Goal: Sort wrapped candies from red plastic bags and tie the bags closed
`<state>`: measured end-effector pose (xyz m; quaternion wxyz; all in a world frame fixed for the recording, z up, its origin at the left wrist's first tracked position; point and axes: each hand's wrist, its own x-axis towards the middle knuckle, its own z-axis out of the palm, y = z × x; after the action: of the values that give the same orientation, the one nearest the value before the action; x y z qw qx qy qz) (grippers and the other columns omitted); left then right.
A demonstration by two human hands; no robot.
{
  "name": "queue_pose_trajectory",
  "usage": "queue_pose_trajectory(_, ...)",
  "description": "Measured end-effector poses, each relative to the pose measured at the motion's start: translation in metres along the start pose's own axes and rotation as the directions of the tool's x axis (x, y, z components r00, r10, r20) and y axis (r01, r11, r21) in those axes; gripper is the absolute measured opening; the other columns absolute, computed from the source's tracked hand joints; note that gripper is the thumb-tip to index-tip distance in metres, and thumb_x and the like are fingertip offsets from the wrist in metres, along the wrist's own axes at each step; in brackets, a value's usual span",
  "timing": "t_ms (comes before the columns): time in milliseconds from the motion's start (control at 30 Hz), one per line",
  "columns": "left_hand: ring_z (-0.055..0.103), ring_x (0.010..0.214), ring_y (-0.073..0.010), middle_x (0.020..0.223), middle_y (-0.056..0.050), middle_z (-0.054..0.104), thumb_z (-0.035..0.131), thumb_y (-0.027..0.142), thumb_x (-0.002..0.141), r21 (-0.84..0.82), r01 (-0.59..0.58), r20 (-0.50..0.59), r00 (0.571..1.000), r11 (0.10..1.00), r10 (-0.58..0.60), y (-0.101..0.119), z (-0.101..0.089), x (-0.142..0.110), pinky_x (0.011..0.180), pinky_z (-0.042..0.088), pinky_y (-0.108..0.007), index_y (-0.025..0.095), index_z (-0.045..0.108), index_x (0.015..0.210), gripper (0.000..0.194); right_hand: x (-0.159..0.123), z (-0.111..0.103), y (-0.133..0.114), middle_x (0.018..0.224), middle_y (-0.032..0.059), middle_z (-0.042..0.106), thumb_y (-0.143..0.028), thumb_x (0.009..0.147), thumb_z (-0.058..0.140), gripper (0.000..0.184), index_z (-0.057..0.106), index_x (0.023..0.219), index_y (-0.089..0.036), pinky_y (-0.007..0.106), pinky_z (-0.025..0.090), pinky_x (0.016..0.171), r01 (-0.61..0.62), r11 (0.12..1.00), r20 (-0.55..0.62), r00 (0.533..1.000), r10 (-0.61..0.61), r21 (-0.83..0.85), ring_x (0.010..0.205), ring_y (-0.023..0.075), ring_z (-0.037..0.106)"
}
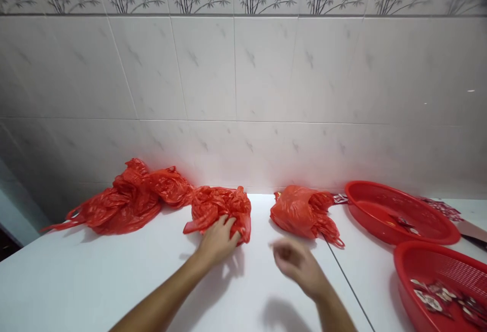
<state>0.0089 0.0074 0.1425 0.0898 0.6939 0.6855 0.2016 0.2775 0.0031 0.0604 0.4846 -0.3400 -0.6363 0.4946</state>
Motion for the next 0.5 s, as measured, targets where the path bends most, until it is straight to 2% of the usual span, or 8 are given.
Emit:
queue_pose_trajectory(67, 0.056, 0.143, -0.0397, 0.158, -0.016, 0.056, 0.054, 0.041, 0.096, -0.01, -0.021, 0.018, 1.0, 1.0, 0.021, 0.008, 0.014, -0.025, 0.114, 0.048, -0.054, 0.024, 0.066, 0.144, 0.052, 0.017, 0.015, 0.013, 0.141, 0.0131, 0.062, -0.04, 0.073, 0.092, 0.093, 0.051, 0.157, -0.031, 0.045, 0.059, 0.088, -0.049, 0.996, 0.005, 0.999, 0.049, -0.073, 0.112, 0.0326, 0.067)
queue_pose_trajectory(100, 0.056, 0.143, -0.0389, 0.16, -0.015, 0.054, 0.055, 0.038, 0.095, -0.018, -0.035, 0.036, 0.999, 0.999, 0.035, 0.011, 0.018, -0.035, 0.114, 0.048, -0.054, 0.026, 0.064, 0.146, 0.054, 0.026, 0.025, 0.023, 0.153, 0.0141, 0.053, -0.038, 0.065, 0.095, 0.11, 0.042, 0.162, -0.035, 0.048, 0.058, 0.094, -0.053, 0.991, 0.001, 0.999, 0.054, -0.125, 0.124, 0.0362, 0.062)
queue_pose_trajectory(167, 0.058, 0.141, -0.0369, 0.16, -0.012, 0.056, 0.057, 0.032, 0.091, -0.039, -0.082, 0.079, 0.993, 0.996, 0.084, 0.015, 0.018, -0.048, 0.114, 0.05, -0.052, 0.031, 0.064, 0.147, 0.056, 0.044, 0.046, 0.045, 0.17, 0.0132, 0.031, -0.036, 0.055, 0.097, 0.127, 0.034, 0.166, -0.036, 0.055, 0.049, 0.11, -0.002, 0.973, -0.002, 1.0, 0.002, -0.232, 0.148, 0.0428, 0.042)
queue_pose_trajectory(200, 0.061, 0.138, -0.0354, 0.157, -0.01, 0.059, 0.057, 0.028, 0.09, -0.051, -0.112, 0.095, 0.989, 0.992, 0.116, 0.015, 0.015, -0.052, 0.113, 0.051, -0.051, 0.033, 0.065, 0.145, 0.056, 0.051, 0.056, 0.056, 0.173, 0.0126, 0.026, -0.037, 0.054, 0.098, 0.126, 0.038, 0.165, -0.035, 0.058, 0.043, 0.117, 0.032, 0.96, -0.007, 0.999, -0.035, -0.278, 0.154, 0.0448, 0.032)
queue_pose_trajectory(267, 0.067, 0.127, -0.0321, 0.142, -0.008, 0.069, 0.054, 0.024, 0.09, -0.052, -0.165, 0.079, 0.982, 0.985, 0.169, 0.013, 0.005, -0.053, 0.107, 0.054, -0.047, 0.035, 0.071, 0.135, 0.05, 0.061, 0.069, 0.073, 0.17, 0.0128, 0.034, -0.04, 0.059, 0.096, 0.106, 0.052, 0.155, -0.031, 0.058, 0.036, 0.122, 0.061, 0.956, -0.043, 0.996, -0.077, -0.287, 0.155, 0.0446, 0.032)
queue_pose_trajectory(367, 0.064, 0.124, -0.0337, 0.132, -0.009, 0.072, 0.058, 0.024, 0.09, 0.086, -0.147, -0.079, 0.985, 0.985, 0.154, 0.0, -0.015, -0.042, 0.109, 0.051, -0.051, 0.034, 0.077, 0.124, 0.041, 0.063, 0.073, 0.084, 0.141, 0.0131, 0.063, -0.039, 0.076, 0.084, 0.053, 0.071, 0.125, -0.025, 0.052, 0.046, 0.115, 0.059, 0.984, -0.075, 0.995, -0.072, -0.17, 0.131, 0.0377, 0.058)
queue_pose_trajectory(433, 0.057, 0.133, -0.0398, 0.138, -0.011, 0.069, 0.07, 0.026, 0.08, 0.188, -0.082, -0.152, 0.982, 0.979, 0.111, -0.016, -0.027, -0.029, 0.115, 0.043, -0.058, 0.033, 0.079, 0.121, 0.043, 0.062, 0.071, 0.084, 0.122, 0.0109, 0.071, -0.034, 0.081, 0.077, 0.025, 0.074, 0.103, -0.022, 0.045, 0.051, 0.107, 0.062, 0.992, -0.044, 0.997, -0.067, -0.114, 0.115, 0.0323, 0.066)
queue_pose_trajectory(500, 0.057, 0.131, -0.042, 0.132, -0.011, 0.072, 0.075, 0.025, 0.075, 0.207, -0.048, -0.145, 0.986, 0.977, 0.079, -0.031, -0.034, -0.018, 0.115, 0.041, -0.059, 0.032, 0.084, 0.103, 0.031, 0.06, 0.069, 0.081, 0.115, 0.0097, 0.071, -0.03, 0.081, 0.073, 0.013, 0.073, 0.091, -0.021, 0.04, 0.052, 0.101, 0.057, 0.994, -0.027, 0.998, -0.059, -0.092, 0.108, 0.0293, 0.068)
